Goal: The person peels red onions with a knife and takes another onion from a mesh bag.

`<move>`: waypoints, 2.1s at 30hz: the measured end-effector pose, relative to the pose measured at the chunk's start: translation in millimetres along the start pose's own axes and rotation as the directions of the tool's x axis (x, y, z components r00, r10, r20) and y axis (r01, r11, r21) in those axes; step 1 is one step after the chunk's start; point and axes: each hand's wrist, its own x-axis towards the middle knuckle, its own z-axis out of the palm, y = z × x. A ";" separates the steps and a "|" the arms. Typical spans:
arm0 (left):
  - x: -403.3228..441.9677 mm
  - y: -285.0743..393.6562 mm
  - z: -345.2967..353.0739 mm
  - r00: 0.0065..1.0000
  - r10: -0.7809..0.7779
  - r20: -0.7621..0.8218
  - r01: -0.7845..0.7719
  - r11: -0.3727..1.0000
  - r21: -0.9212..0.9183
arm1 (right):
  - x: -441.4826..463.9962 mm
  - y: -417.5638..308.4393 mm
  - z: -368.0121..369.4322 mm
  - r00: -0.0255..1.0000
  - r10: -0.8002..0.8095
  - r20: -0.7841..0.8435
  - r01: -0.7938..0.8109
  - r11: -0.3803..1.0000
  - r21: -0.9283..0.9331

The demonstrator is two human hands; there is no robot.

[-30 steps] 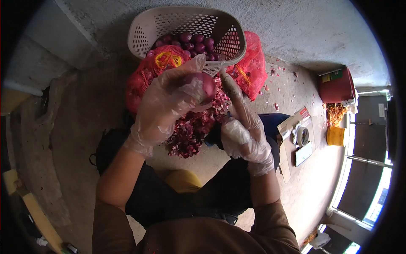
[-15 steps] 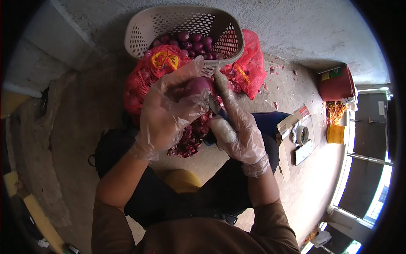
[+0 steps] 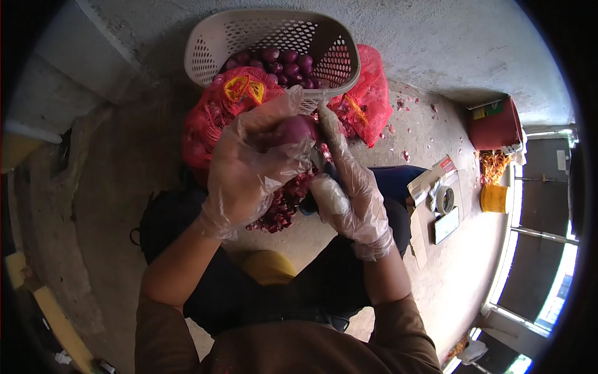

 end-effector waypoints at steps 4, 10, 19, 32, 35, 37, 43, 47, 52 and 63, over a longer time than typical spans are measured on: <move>1.0 -1.2 1.6 1.000 0.020 -0.013 -0.020 1.000 0.013 | 1.6 -0.5 -0.1 1.000 -0.019 -0.004 0.018 0.999 -0.036; 0.0 -6.1 1.6 0.996 0.073 -0.043 -0.071 0.996 0.058 | -1.2 -6.5 -4.4 0.992 0.100 0.076 -0.099 0.995 -0.017; -1.2 -2.0 0.4 0.999 0.036 -0.029 -0.034 0.998 0.051 | 0.7 -1.0 -1.1 0.999 -0.045 -0.004 0.045 0.997 -0.059; 0.4 -6.0 -2.9 0.991 0.131 0.017 -0.132 0.990 0.050 | 1.2 3.1 0.4 0.998 -0.063 0.004 0.063 0.997 -0.051; 2.0 -3.6 -4.0 0.990 0.135 0.030 -0.137 0.988 0.077 | -1.4 -3.4 0.3 0.998 0.055 0.031 -0.056 0.998 0.004; 2.1 -6.5 -5.3 0.987 0.158 0.026 -0.160 0.980 0.116 | -3.3 -6.3 1.1 0.991 0.126 0.044 -0.128 0.991 0.042; -1.0 -15.1 -4.7 0.977 0.213 -0.010 -0.210 0.970 0.123 | -2.9 -1.5 7.8 0.999 0.046 -0.014 -0.046 0.999 0.018; -1.5 -15.8 1.8 0.984 0.177 -0.033 -0.177 0.984 0.008 | -0.9 -7.3 7.7 0.999 0.018 -0.032 -0.018 0.999 -0.030; -0.7 -13.3 0.1 0.970 0.242 -0.006 -0.241 0.968 0.076 | -2.0 -6.3 5.8 0.999 0.046 0.014 -0.046 0.999 -0.016; -1.6 -15.8 -0.3 0.956 0.293 -0.035 -0.283 0.945 0.164 | -2.5 -0.1 11.4 0.999 -0.039 -0.034 0.040 0.999 0.013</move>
